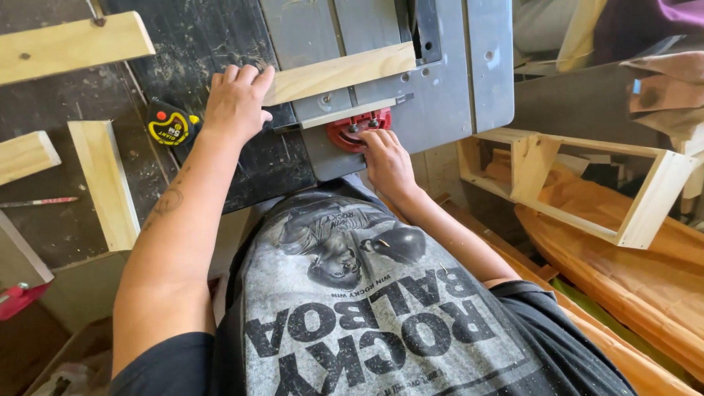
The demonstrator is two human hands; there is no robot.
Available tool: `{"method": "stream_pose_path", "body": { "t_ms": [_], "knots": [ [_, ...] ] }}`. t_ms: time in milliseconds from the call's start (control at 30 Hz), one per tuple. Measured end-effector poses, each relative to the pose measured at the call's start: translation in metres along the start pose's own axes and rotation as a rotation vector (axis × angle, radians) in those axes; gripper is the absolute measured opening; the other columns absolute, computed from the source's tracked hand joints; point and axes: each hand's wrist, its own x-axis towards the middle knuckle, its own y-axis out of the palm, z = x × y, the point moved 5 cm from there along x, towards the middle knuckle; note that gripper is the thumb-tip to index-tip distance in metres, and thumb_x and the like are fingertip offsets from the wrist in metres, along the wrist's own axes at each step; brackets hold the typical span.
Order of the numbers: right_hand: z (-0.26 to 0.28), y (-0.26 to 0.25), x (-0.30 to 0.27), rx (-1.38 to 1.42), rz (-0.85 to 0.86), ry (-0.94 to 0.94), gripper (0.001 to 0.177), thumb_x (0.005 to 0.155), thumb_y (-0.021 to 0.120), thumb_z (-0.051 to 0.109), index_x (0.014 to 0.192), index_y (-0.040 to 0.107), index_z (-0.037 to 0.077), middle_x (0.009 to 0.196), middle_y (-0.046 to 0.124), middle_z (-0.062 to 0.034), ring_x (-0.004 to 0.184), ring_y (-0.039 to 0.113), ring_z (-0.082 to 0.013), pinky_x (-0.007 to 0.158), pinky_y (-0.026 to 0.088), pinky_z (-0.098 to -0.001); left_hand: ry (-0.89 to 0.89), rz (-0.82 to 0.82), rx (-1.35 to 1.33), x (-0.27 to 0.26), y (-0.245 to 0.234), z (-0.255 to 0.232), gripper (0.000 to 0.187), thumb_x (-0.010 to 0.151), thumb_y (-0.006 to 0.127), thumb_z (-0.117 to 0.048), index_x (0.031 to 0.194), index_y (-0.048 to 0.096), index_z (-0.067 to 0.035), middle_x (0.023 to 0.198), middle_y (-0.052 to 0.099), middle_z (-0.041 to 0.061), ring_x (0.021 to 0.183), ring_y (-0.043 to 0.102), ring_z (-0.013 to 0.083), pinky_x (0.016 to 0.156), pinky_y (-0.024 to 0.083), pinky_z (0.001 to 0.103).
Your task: Measuring wooden boards with a tape measure, marking them with a pencil, and cutting them using a table saw.
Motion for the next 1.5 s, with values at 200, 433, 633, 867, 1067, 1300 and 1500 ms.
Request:
{"method": "stream_pose_path", "body": {
  "t_ms": [200, 433, 633, 867, 1067, 1300, 1500],
  "knots": [
    [-0.039, 0.014, -0.015, 0.130, -0.070, 0.150, 0.050, 0.093, 0.081, 0.018, 0.135, 0.057, 0.004, 0.123, 0.066, -0.0154, 0.114, 0.062, -0.0349, 0.095, 0.053, -0.0445, 0.199, 0.066, 0.017, 0.029, 0.014, -0.013, 0.072, 0.073, 0.094, -0.026, 0.137, 0.064, -0.009, 0.125, 0.070, 0.014, 0.114, 0.062, 0.0381, 0.091, 0.050, 0.051],
    [-0.051, 0.025, -0.020, 0.085, -0.254, 0.050, 0.050, 0.084, 0.088, 0.020, 0.129, 0.068, 0.007, 0.126, 0.067, -0.0131, 0.127, 0.062, -0.0381, 0.107, 0.054, -0.0457, 0.139, 0.229, -0.232, 0.065, 0.032, -0.050, 0.071, 0.076, 0.092, -0.017, 0.143, 0.069, -0.022, 0.125, 0.071, 0.005, 0.119, 0.063, 0.0329, 0.095, 0.059, 0.051],
    [-0.059, 0.033, -0.016, 0.072, -0.333, -0.009, 0.034, 0.089, 0.076, 0.004, 0.123, 0.073, 0.008, 0.125, 0.066, -0.0111, 0.129, 0.062, -0.0367, 0.109, 0.054, -0.0442, 0.069, 0.277, -0.309, 0.082, 0.044, -0.061, 0.066, 0.081, 0.090, -0.011, 0.142, 0.070, -0.027, 0.126, 0.071, 0.002, 0.118, 0.064, 0.0314, 0.097, 0.061, 0.051],
    [-0.085, 0.017, -0.015, 0.248, -0.350, -0.050, 0.030, 0.084, 0.067, -0.004, 0.105, 0.078, 0.015, 0.114, 0.074, -0.0009, 0.115, 0.073, -0.0261, 0.103, 0.057, -0.0382, 0.114, 0.254, -0.397, 0.103, 0.045, -0.092, 0.064, 0.085, 0.084, -0.008, 0.143, 0.069, -0.028, 0.133, 0.069, -0.004, 0.119, 0.061, 0.0286, 0.099, 0.061, 0.047],
    [-0.188, -0.070, 0.028, -0.253, -0.274, 0.064, 0.087, 0.065, 0.099, 0.003, 0.144, 0.060, 0.008, 0.139, 0.058, -0.0160, 0.132, 0.052, -0.0411, 0.097, 0.047, -0.0491, 0.071, 0.205, -0.484, 0.103, 0.052, -0.094, 0.055, 0.089, 0.078, -0.005, 0.137, 0.071, -0.031, 0.132, 0.071, -0.008, 0.117, 0.063, 0.0268, 0.102, 0.057, 0.043],
    [-0.215, -0.086, 0.045, -0.290, 0.077, -0.040, 0.077, 0.077, 0.089, 0.003, 0.149, 0.061, 0.004, 0.133, 0.056, -0.0130, 0.126, 0.055, -0.0381, 0.124, 0.021, -0.0658, 0.205, -0.049, -0.598, 0.079, -0.026, -0.121, 0.034, 0.090, 0.075, 0.004, 0.122, 0.076, -0.006, 0.118, 0.078, 0.012, 0.104, 0.067, 0.0328, 0.090, 0.059, 0.046],
    [-0.175, -0.112, -0.002, -0.133, -0.215, 0.150, 0.063, 0.089, 0.088, 0.021, 0.140, 0.058, 0.003, 0.132, 0.054, -0.0154, 0.118, 0.058, -0.0375, 0.070, 0.059, -0.0513, 0.306, -0.082, -0.771, 0.028, -0.073, -0.165, 0.006, 0.096, 0.075, 0.001, 0.092, 0.078, -0.002, 0.084, 0.078, 0.011, 0.078, 0.076, 0.0209, 0.071, 0.068, 0.027]
  ]
}}
